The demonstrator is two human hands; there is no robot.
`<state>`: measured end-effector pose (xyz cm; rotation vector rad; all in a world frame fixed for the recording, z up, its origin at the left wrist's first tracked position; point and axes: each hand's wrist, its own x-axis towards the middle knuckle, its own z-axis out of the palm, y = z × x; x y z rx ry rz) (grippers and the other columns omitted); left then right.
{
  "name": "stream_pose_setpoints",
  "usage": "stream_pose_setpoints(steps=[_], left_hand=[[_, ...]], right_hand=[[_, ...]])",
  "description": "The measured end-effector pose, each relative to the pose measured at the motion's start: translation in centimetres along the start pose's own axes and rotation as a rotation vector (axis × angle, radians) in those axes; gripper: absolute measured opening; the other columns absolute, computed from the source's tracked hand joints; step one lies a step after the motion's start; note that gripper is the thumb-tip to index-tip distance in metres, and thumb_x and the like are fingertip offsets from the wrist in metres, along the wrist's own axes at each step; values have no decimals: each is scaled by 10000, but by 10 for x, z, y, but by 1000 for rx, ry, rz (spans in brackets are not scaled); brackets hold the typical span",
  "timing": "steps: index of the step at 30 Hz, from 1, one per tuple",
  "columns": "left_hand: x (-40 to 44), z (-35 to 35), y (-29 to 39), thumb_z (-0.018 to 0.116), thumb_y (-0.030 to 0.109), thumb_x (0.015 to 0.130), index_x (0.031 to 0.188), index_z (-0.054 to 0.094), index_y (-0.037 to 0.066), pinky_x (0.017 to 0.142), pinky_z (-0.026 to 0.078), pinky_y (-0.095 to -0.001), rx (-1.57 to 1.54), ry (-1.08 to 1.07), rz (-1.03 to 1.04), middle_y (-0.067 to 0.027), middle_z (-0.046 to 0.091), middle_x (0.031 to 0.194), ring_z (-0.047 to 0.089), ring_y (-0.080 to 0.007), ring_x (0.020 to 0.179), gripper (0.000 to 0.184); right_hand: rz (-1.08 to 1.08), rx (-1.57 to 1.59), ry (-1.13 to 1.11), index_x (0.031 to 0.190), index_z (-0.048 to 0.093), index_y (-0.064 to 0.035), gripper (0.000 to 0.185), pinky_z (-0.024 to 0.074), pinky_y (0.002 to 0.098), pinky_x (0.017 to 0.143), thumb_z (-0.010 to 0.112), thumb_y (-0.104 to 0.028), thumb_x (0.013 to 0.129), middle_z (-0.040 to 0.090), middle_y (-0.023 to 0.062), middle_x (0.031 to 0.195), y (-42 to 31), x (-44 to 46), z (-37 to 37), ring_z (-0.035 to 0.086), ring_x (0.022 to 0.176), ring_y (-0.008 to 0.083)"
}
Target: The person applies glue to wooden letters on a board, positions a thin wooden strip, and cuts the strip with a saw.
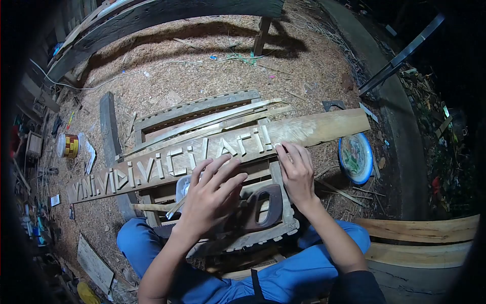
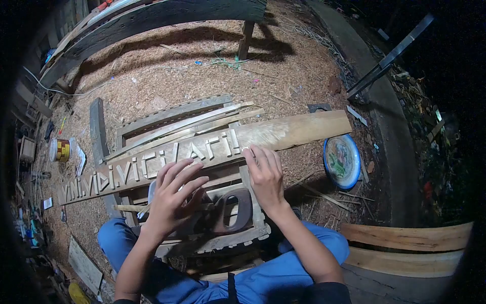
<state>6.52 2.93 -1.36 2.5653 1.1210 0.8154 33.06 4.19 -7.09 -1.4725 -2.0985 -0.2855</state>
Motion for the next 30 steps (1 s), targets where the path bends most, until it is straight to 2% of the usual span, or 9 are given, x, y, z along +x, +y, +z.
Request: stream_pose_setpoints(steps=[3,11,24,30], left_hand=[[-1,2,-1,746,139,876,1253,674,147,1164,354,-483,12,-3,0,-93,596,1424,509,-293,1381,384],[0,-3,-1,754,132,854,1268,665,146,1165,352,-488,7,3,-1,-96,593,1418,507,-297,1380,424],[-1,2,-7,757,120,843,1257,664,141,1161,352,-488,15,46,12,-96,606,1399,517,-295,1365,425],[-16,-20,-15,765,116,832,1239,672,135,1162,348,-480,71,70,-28,-84,617,1388,521,-293,1361,417]], right_hand=[[4,5,1,1231,671,-8,416,484,473,997,672,8,815,654,151,1226,1,-1,0,616,1123,341],[29,46,33,1250,667,-22,364,470,470,1010,707,-85,893,649,150,1204,-1,0,1,607,1123,340],[-4,-6,24,1236,675,-32,356,482,476,989,709,-76,883,653,139,1206,0,2,0,618,1112,335],[119,129,17,1262,679,-43,352,461,482,1000,709,-118,920,650,136,1215,-15,8,-10,609,1127,328]])
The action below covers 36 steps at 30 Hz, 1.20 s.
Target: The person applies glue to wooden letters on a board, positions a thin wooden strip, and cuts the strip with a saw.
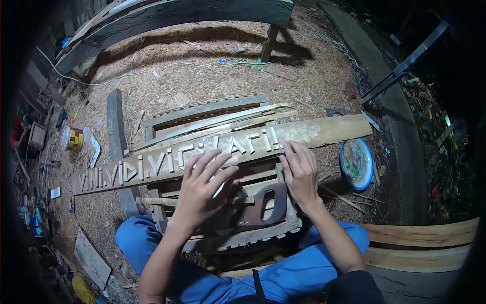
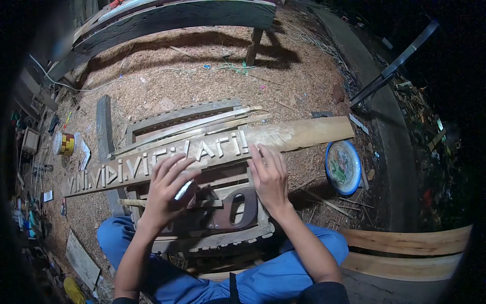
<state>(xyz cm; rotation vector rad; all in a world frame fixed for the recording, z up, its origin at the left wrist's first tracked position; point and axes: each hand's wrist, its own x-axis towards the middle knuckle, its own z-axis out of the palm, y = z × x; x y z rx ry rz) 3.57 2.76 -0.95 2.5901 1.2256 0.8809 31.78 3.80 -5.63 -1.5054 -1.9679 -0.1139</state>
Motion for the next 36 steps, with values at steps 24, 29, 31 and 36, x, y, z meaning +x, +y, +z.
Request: stream_pose_setpoints(steps=[24,29,31,36], left_hand=[[-103,-75,-44,761,312,905,1310,643,105,1073,432,-417,-92,32,-134,-103,682,1259,617,-280,1199,470],[-96,-66,-44,806,354,852,1407,594,125,1064,426,-419,-73,-111,-95,-93,700,1122,642,-265,1086,636],[-94,-61,-44,817,313,836,1411,591,126,1053,429,-417,-52,-80,-91,-86,699,1080,646,-260,1055,645],[-84,-61,-36,837,180,788,1428,581,128,1016,434,-405,-96,-76,-124,-53,694,974,659,-233,962,691]], right_hand=[[-596,152,-155,1260,698,-96,477,435,442,1009,828,-215,817,686,61,1194,-150,16,-3,636,1120,245],[-588,159,-206,1252,690,-97,455,434,432,999,820,-235,838,684,65,1163,-140,11,8,636,1106,244],[-583,175,-215,1258,689,-99,460,434,435,1005,821,-227,836,683,65,1170,-139,10,13,634,1111,252],[-600,206,-227,1238,692,-105,408,433,437,1005,787,-259,872,684,68,1160,-148,22,17,638,1098,233]])
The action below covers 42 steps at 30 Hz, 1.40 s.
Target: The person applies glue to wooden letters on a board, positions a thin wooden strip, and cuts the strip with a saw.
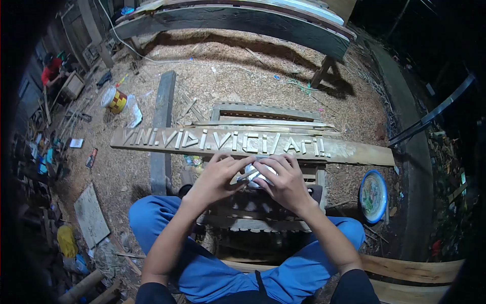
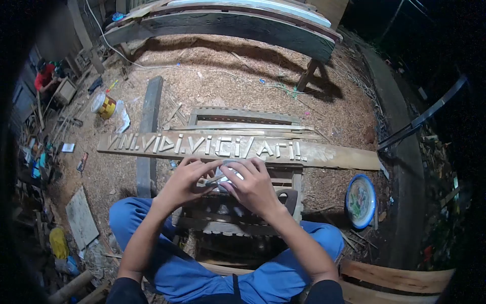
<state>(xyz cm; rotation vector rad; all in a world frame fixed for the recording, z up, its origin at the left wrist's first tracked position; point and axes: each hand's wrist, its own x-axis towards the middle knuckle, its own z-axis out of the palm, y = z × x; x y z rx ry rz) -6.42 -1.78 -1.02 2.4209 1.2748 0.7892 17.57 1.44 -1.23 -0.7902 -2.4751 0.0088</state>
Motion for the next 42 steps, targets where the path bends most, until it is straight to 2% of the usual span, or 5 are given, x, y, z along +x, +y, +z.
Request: stream_pose_setpoints(steps=[8,21,31,34,42], left_hand=[[6,1,4,829,132,754,1523,484,129,1021,419,-396,-53,15,-17,-26,690,947,641,-234,981,843],[10,-4,5,816,176,793,1556,436,113,1054,401,-423,-137,71,-49,-86,707,1066,650,-233,1077,855],[-1,-4,-12,903,386,673,1502,500,118,1111,387,-447,-17,-40,-179,-115,619,1351,556,-326,1268,960],[-1,8,-17,888,440,692,1468,517,101,1083,410,-470,-33,53,-44,-130,629,1281,573,-337,1217,925],[-2,22,-26,905,371,699,1468,514,86,1052,464,-456,-215,40,-136,-152,634,1331,590,-365,1213,908]], right_hand=[[71,33,1,1086,736,-105,234,469,409,945,760,-235,893,706,41,964,18,18,0,655,970,234],[196,345,-146,1087,771,-103,323,530,397,885,778,-9,778,675,90,1050,24,11,7,622,1008,294],[254,371,-125,1067,783,-108,230,516,399,859,767,-51,845,669,87,989,31,12,-1,626,956,284],[241,374,-127,1069,784,-110,215,513,402,868,768,-73,858,669,88,990,33,9,-2,629,969,282],[309,408,-188,1098,775,-103,208,514,403,870,763,-151,896,655,108,1009,32,6,3,635,973,294]])
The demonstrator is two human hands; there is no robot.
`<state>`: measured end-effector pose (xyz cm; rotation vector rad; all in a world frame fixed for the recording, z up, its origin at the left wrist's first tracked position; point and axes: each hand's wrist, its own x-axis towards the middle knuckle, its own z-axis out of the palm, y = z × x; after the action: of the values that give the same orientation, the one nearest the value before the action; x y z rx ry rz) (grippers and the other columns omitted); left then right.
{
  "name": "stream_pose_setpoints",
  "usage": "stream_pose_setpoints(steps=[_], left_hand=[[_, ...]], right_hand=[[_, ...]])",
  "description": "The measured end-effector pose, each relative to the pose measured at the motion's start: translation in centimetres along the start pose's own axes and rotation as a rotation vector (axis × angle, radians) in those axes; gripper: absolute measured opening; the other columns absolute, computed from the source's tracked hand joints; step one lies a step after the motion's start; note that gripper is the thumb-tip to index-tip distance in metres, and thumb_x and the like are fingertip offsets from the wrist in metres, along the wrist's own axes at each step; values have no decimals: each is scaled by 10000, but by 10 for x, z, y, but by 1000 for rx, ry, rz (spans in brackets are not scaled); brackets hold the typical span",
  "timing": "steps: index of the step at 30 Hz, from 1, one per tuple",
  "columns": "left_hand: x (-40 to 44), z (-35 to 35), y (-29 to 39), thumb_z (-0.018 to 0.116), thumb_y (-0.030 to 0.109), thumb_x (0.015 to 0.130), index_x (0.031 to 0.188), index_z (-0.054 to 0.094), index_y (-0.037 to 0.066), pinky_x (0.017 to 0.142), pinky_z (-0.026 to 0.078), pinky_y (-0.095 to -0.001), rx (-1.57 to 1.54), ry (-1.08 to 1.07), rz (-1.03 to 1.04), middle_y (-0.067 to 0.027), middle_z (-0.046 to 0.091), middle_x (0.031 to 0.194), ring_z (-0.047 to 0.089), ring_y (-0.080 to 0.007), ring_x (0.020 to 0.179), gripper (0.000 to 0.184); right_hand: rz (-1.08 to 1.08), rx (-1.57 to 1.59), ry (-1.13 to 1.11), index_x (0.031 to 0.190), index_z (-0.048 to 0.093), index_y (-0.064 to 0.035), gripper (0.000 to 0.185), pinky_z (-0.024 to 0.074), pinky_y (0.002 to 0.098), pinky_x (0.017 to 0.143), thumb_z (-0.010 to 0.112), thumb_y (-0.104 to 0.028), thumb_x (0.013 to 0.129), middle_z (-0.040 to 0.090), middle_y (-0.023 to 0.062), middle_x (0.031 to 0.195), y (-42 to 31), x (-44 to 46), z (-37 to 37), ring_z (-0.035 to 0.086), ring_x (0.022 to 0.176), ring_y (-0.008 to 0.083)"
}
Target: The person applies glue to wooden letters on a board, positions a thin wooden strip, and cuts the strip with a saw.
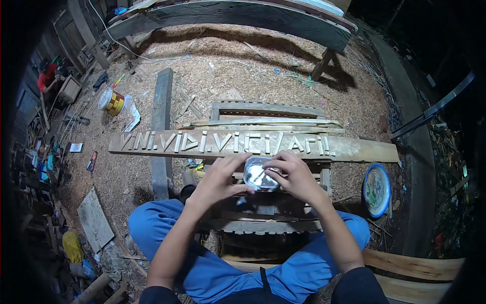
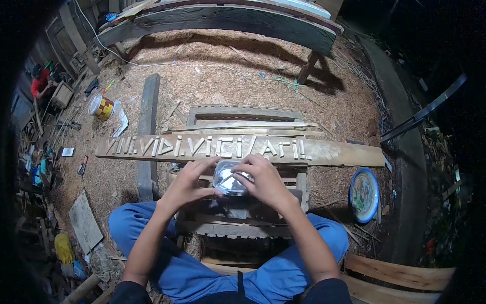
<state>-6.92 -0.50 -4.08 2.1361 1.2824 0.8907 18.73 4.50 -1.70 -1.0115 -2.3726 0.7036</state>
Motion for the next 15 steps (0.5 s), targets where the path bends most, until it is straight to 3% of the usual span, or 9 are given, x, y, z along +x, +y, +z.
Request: stream_pose_setpoints(steps=[6,8,10,15], left_hand=[[4,-6,1,905,284,710,1483,502,83,1067,458,-454,-10,-44,-18,-156,638,1339,593,-366,1233,895],[4,-9,3,903,262,710,1489,498,83,1069,456,-453,-46,-63,-55,-156,641,1340,593,-360,1241,896],[5,-13,3,854,91,689,1556,440,109,1103,427,-418,-63,-93,-63,-131,642,1354,588,-323,1247,961],[1,-9,-1,840,62,677,1545,452,102,1118,401,-422,8,-54,17,-126,641,1352,587,-320,1247,952]], right_hand=[[79,-56,47,1202,728,-90,287,517,424,853,717,-217,945,640,132,1008,-1,0,-2,637,908,320],[239,-115,19,1318,659,-86,390,516,442,853,689,-256,969,648,147,1002,-1,-2,-2,636,903,338],[280,-117,6,1364,621,-86,436,517,453,848,684,-270,974,653,160,995,0,-3,0,635,889,347],[454,-109,-74,1448,543,-74,529,517,465,870,670,-296,985,664,186,949,-6,-1,0,635,877,359]])
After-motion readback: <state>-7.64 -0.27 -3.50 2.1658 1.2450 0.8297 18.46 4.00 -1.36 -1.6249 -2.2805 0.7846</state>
